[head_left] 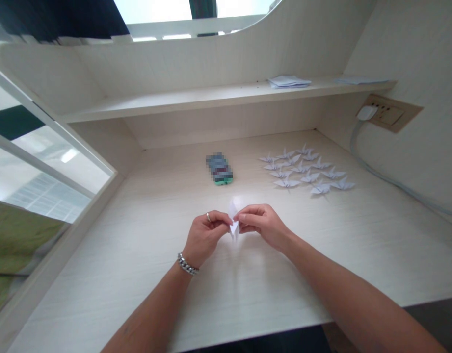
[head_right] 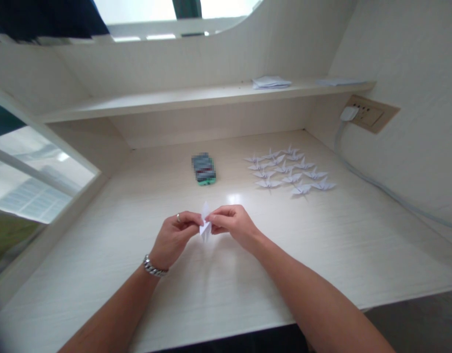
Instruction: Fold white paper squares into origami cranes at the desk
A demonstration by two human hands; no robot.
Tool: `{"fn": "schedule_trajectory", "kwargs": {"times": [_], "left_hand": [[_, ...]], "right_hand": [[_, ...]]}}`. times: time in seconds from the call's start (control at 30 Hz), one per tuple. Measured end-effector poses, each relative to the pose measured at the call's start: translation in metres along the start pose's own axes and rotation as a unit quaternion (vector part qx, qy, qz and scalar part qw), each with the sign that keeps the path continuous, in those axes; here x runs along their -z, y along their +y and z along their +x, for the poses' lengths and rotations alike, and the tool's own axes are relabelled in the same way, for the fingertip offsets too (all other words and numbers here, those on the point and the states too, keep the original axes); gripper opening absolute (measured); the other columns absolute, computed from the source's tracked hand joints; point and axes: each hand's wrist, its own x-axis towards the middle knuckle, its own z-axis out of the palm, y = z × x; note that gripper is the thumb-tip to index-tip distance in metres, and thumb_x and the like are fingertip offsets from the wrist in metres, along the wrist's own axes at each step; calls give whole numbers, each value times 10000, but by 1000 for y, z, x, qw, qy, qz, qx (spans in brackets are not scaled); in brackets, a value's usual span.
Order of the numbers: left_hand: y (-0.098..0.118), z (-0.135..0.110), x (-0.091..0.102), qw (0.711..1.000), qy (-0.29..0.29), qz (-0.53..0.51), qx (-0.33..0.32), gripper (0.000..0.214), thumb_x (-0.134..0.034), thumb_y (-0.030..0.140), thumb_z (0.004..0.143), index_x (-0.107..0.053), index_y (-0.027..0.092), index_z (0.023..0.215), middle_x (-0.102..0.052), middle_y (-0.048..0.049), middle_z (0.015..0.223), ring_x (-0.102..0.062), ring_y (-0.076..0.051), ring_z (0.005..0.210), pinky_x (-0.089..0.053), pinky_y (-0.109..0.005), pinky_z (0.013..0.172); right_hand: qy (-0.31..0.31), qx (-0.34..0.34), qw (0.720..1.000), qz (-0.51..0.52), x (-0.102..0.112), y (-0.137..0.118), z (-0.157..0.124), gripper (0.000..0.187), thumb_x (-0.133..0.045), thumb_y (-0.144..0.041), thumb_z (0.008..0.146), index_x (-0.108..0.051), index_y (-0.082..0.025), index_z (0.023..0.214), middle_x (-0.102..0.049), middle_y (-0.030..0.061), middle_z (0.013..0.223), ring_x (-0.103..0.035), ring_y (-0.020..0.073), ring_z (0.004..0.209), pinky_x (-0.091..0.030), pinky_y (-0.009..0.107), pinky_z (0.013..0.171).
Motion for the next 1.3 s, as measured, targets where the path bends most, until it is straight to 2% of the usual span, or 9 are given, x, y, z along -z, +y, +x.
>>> {"fn": "schedule_trajectory", "kwargs": {"times": [0.23, 0.4, 0.63, 0.77, 0.9, 1.03, 1.2, 1.3], "left_hand": [[-2, 0, 0, 998, 15, -42, 52, 123, -742, 227, 682, -743, 139, 768, -728, -50, 716, -667, -168, 672, -543, -287, 682], [-5, 1, -1, 997, 36, -10, 60, 168, -794, 242, 639, -736, 128, 747, -719, -46, 685, -646, -145, 631, -522, -252, 627], [-8, 2, -1, 998, 41, -11, 43, 173, -788, 226, 646, -708, 135, 769, -705, -26, 694, -637, -131, 626, -522, -250, 633], [-9, 1, -4, 998, 42, -21, 29, 189, -785, 207, 646, -662, 140, 774, -685, -12, 711, -636, -122, 634, -524, -241, 636], [-9, -1, -8, 998, 55, -24, 8, 205, -775, 188, 658, -608, 150, 772, -649, 9, 713, -618, -102, 628, -515, -219, 624], [-10, -2, -10, 998, 61, -25, -3, 232, -769, 200, 675, -572, 160, 790, -644, 4, 737, -624, -108, 656, -513, -219, 633], [-11, -3, -11, 998, 62, -19, 2, 235, -776, 224, 672, -581, 158, 786, -629, 5, 721, -622, -117, 654, -514, -229, 635], [-12, -2, -11, 997, 72, -20, -6, 227, -774, 213, 670, -580, 157, 773, -619, 9, 709, -611, -111, 642, -502, -219, 617]], "right_hand": [[15, 73, 994, -78, 4, 8, 3, 153, -754, -239, 664, -675, -160, 768, -677, 8, 702, -641, 145, 644, -526, 304, 652], [16, 98, 986, -131, 6, 10, 3, 126, -729, -226, 705, -650, -169, 784, -667, 6, 717, -638, 143, 656, -512, 286, 635], [47, 87, 991, -94, 3, 12, 6, 181, -763, -235, 654, -615, -167, 732, -638, -12, 668, -625, 142, 623, -515, 294, 621], [47, 93, 991, -83, 2, 14, 7, 232, -766, -264, 654, -552, -177, 681, -592, -33, 616, -589, 124, 557, -489, 272, 556], [46, 103, 990, -83, 2, 15, 7, 249, -762, -279, 668, -533, -184, 693, -582, -34, 638, -576, 119, 563, -479, 267, 558], [54, 111, 986, -110, 1, 15, 7, 222, -751, -288, 684, -563, -182, 732, -594, -16, 687, -582, 133, 625, -473, 277, 603], [68, 132, 975, -164, -2, 13, 5, 225, -735, -284, 700, -527, -200, 714, -573, -20, 675, -545, 135, 625, -437, 268, 591], [75, 128, 976, -161, -4, 13, 4, 244, -748, -300, 691, -527, -201, 724, -575, -14, 688, -548, 140, 641, -439, 269, 601]]}}
